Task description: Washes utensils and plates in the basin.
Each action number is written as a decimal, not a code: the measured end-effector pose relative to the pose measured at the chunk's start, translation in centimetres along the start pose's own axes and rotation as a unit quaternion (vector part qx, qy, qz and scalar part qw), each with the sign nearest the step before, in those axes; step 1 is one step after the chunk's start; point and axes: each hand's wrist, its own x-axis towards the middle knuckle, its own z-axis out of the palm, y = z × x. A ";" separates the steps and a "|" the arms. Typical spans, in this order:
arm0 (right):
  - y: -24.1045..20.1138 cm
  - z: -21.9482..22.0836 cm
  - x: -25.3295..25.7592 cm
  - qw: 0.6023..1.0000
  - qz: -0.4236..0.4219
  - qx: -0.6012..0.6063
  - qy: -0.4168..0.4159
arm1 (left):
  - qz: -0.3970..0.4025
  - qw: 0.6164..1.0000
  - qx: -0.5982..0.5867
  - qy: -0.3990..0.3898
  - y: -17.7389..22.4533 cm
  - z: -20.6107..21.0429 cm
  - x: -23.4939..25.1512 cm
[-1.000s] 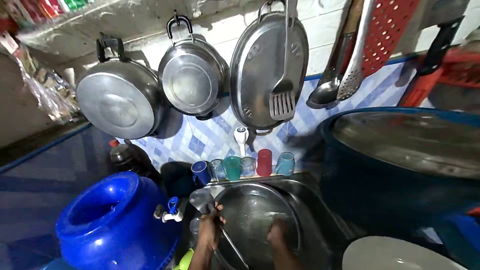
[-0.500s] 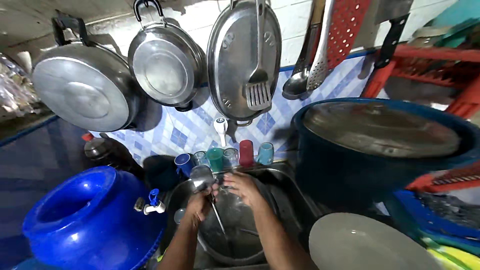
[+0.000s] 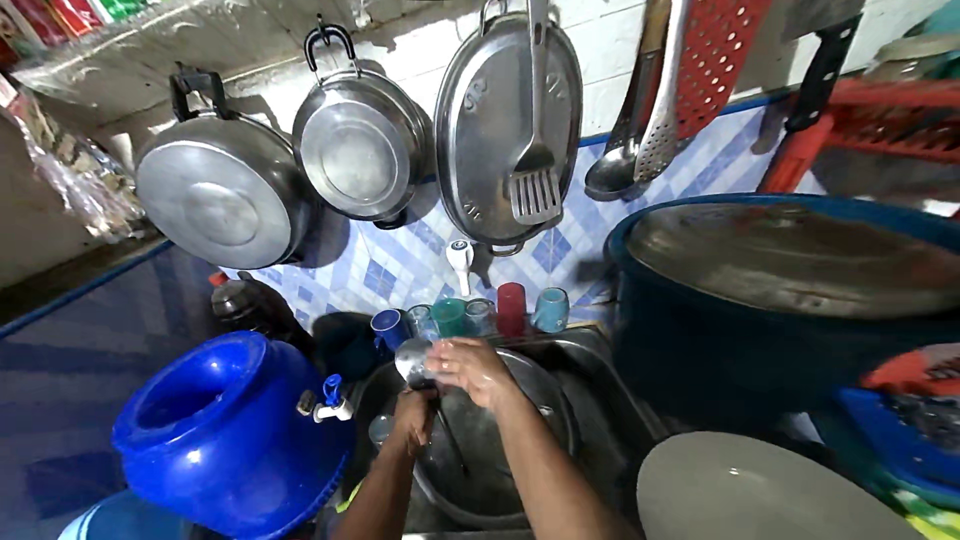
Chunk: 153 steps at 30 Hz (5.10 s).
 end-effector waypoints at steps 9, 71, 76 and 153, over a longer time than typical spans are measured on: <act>5.8 -1.8 -2.3 0.967 -0.022 -0.250 0.046 | 0.131 0.976 0.127 -0.119 8.9 2.5 -3.2; 13.8 -7.0 -1.7 0.783 0.208 -0.586 -0.004 | 0.344 0.829 0.439 0.042 0.2 -12.7 -17.1; 12.4 -5.7 -4.1 0.797 0.189 -0.573 -0.014 | 0.126 0.817 0.530 -0.190 -7.7 -4.0 -5.9; 14.9 -9.0 3.5 0.688 0.201 -0.697 0.028 | 0.207 0.693 0.686 0.079 -1.4 -28.2 -18.4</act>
